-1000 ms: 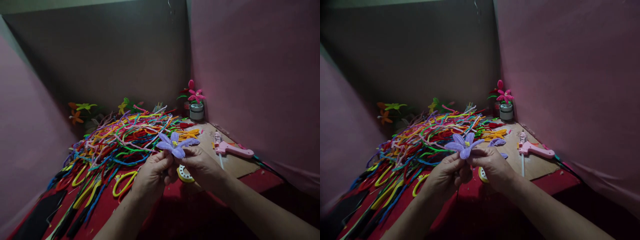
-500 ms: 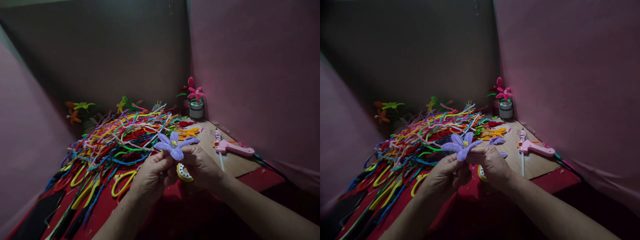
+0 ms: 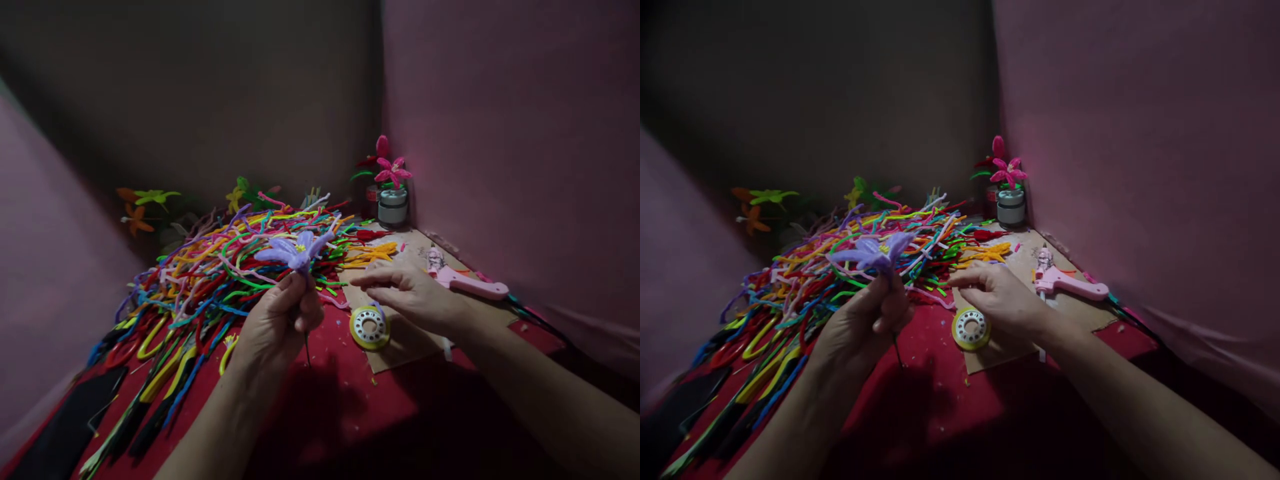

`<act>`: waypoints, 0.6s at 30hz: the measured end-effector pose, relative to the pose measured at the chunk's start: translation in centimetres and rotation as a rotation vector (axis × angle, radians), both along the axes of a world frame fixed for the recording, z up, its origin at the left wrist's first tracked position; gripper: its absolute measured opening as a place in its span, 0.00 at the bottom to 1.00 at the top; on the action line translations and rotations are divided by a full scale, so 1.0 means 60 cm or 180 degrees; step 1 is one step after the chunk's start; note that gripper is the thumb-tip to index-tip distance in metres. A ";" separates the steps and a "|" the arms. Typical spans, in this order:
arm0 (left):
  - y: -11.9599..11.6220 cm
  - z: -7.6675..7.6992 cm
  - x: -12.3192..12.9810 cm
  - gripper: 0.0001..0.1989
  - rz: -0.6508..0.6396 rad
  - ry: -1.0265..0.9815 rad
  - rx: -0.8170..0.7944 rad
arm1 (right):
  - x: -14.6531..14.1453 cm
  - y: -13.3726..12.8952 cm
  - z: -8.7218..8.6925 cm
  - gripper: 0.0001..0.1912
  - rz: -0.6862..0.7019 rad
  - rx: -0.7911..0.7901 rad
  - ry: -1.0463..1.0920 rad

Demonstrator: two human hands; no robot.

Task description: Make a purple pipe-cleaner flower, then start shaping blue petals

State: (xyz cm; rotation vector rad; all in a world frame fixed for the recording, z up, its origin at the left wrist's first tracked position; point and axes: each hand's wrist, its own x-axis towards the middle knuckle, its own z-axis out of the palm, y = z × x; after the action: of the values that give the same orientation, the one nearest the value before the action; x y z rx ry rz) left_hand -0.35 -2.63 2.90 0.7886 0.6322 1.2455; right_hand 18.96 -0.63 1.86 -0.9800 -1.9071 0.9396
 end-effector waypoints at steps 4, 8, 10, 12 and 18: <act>0.011 -0.005 -0.004 0.07 0.0039 -0.0040 -0.0085 | 0.022 -0.020 -0.017 0.13 0.0005 0.0533 -0.1132; 0.020 -0.012 -0.006 0.08 0.0041 -0.0071 -0.0160 | 0.014 -0.044 -0.040 0.10 0.0250 0.1049 -0.1649; 0.025 -0.015 -0.008 0.08 0.0039 -0.0083 -0.0155 | 0.008 -0.049 -0.049 0.07 0.0247 0.1278 -0.1931; 0.029 -0.018 -0.009 0.08 0.0034 -0.0094 -0.0143 | 0.007 -0.048 -0.054 0.07 0.0186 0.1384 -0.2081; 0.035 -0.025 -0.008 0.07 0.0048 -0.0038 -0.0224 | 0.029 -0.018 -0.050 0.12 0.0067 0.1329 -0.1870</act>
State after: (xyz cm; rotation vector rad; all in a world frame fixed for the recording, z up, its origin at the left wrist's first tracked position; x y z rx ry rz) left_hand -0.81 -0.50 1.39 0.7186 0.6698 1.2343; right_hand 20.68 -1.68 -1.11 -1.0477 -2.4659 0.2368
